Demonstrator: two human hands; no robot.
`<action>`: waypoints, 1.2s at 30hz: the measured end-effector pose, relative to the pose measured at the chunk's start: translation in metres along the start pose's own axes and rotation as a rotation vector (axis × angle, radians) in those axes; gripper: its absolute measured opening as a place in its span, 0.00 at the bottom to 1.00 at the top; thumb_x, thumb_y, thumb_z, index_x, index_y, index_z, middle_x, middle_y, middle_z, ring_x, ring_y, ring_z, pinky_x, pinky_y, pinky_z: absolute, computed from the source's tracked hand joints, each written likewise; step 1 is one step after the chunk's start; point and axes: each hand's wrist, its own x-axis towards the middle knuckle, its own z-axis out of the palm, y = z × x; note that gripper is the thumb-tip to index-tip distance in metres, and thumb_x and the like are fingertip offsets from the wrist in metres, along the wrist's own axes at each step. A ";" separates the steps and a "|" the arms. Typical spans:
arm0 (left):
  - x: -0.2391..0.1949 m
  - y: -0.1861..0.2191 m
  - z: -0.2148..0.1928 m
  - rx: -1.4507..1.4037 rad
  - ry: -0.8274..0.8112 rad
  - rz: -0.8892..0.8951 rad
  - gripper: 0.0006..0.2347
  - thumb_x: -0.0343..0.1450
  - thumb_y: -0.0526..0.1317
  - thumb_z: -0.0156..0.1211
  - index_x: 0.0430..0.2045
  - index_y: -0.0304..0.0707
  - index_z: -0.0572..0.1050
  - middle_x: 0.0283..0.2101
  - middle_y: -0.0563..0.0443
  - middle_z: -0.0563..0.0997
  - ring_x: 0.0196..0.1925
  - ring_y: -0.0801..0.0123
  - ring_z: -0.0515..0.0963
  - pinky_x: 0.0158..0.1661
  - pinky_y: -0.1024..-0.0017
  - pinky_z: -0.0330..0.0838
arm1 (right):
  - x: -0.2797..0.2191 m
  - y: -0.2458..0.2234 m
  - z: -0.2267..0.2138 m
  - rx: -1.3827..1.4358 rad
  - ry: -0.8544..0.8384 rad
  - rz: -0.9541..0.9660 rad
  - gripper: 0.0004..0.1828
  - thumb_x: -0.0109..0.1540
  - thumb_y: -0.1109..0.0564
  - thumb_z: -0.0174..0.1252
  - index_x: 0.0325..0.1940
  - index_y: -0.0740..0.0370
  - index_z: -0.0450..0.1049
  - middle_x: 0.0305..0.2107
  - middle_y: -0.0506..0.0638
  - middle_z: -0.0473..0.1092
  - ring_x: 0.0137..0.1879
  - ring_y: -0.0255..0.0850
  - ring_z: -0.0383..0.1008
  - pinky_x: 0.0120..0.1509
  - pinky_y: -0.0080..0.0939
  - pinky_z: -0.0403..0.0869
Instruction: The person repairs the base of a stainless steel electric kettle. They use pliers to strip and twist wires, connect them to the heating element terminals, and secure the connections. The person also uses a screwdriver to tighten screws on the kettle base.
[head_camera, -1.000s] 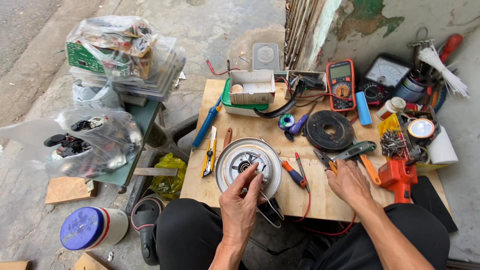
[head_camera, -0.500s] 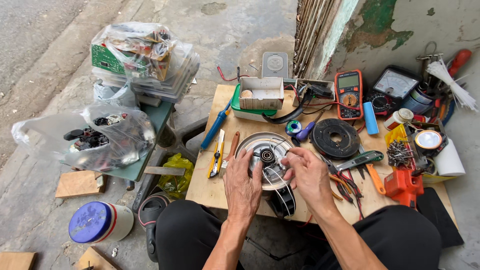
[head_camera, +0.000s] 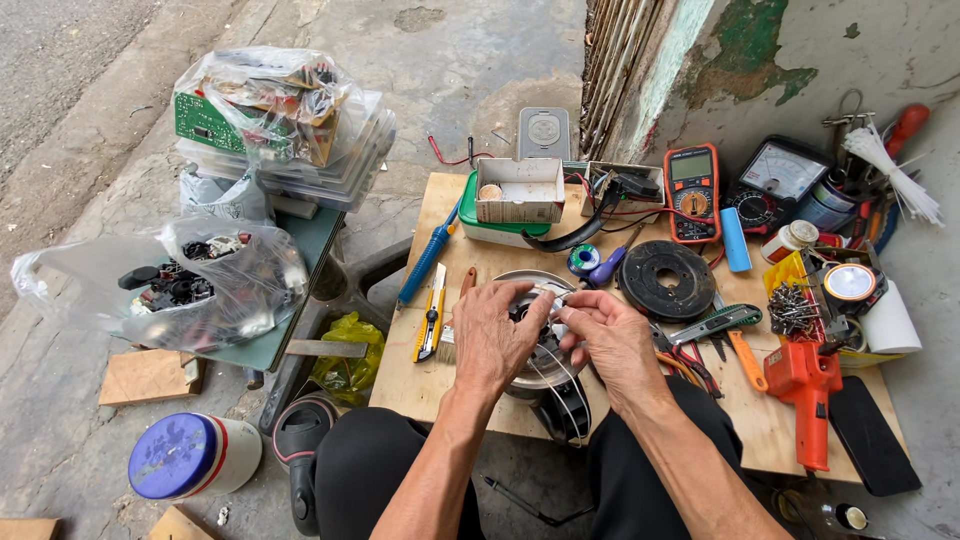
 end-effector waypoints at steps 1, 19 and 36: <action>0.000 -0.004 0.004 -0.001 0.000 -0.001 0.18 0.68 0.65 0.58 0.42 0.62 0.83 0.44 0.62 0.84 0.55 0.66 0.80 0.64 0.60 0.60 | 0.004 0.001 -0.003 -0.001 -0.001 0.001 0.13 0.60 0.63 0.64 0.48 0.68 0.76 0.32 0.58 0.79 0.24 0.36 0.75 0.19 0.26 0.72; -0.012 -0.005 -0.012 -0.163 0.021 0.012 0.13 0.62 0.56 0.68 0.38 0.65 0.82 0.45 0.59 0.81 0.58 0.61 0.76 0.65 0.55 0.58 | -0.006 -0.012 0.002 -0.321 -0.028 -0.099 0.15 0.57 0.68 0.64 0.48 0.65 0.84 0.30 0.60 0.80 0.29 0.37 0.77 0.29 0.30 0.79; -0.016 -0.012 -0.017 -0.241 0.030 0.043 0.09 0.67 0.51 0.64 0.36 0.56 0.82 0.50 0.53 0.84 0.60 0.58 0.78 0.67 0.56 0.56 | -0.019 -0.021 0.004 -1.112 -0.174 -0.506 0.07 0.62 0.63 0.54 0.36 0.50 0.73 0.30 0.53 0.72 0.43 0.54 0.79 0.47 0.51 0.77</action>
